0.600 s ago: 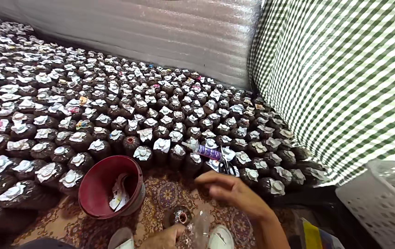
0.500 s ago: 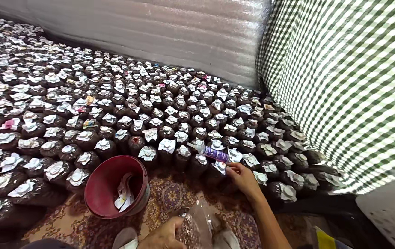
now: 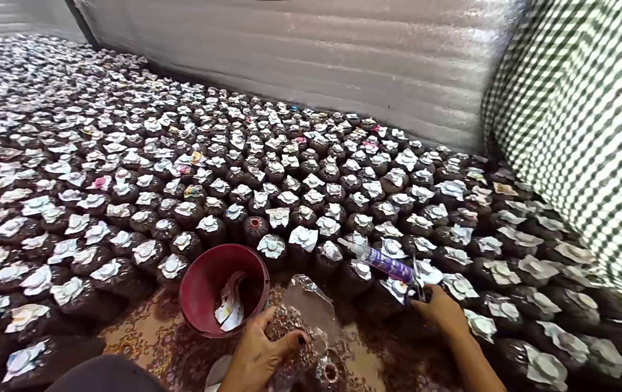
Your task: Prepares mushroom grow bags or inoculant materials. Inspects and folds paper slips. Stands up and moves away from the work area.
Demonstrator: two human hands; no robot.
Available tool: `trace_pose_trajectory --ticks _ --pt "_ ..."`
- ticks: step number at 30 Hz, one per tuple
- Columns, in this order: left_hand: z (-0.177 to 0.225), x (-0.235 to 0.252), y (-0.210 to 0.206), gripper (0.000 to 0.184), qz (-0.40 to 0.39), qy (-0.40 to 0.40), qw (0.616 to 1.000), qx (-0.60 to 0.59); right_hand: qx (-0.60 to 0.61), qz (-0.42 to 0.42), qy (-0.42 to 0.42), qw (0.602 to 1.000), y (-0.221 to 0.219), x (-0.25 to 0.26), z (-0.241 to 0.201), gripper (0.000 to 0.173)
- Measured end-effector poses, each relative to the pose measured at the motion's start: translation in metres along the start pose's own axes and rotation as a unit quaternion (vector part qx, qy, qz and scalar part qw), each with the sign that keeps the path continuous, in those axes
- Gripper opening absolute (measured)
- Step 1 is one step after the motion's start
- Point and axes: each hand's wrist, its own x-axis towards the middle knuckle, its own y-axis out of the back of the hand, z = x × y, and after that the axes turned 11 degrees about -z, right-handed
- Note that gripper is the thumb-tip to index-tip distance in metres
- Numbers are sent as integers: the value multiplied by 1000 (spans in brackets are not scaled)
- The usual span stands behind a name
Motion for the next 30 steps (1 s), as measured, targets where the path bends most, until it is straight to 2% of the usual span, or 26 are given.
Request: trace_pose_trajectory --ticks 2,5,7,9,10,12,14,17,22,30 --pt "10 -6 16 47 18 21 1000 12 -16 18 -16 1000 -1 -3 -2 69" --pt "22 -14 48 47 36 46 996 60 96 68 9 993 1 -22 1 65" --pt "28 -17 70 46 50 54 993 88 203 114 70 970 -4 -57 -8 68" --pt "31 -19 89 44 73 57 990 102 273 126 180 937 -21 -104 -30 73" --pt "31 -21 97 44 85 59 989 104 306 109 242 914 -37 -127 -45 71" --pt "27 -23 109 47 112 60 988 92 392 2 333 858 -72 -167 -86 61" --pt "20 -27 117 49 134 55 987 64 445 -140 345 815 -99 -203 -129 58" --pt "10 -32 125 48 165 59 984 44 458 -248 362 773 -122 -232 -172 57" --pt "-1 -39 136 49 187 73 979 40 433 -299 394 754 -133 -241 -207 66" --pt "-5 -39 141 53 202 95 973 60 418 -289 398 763 -144 -242 -229 69"
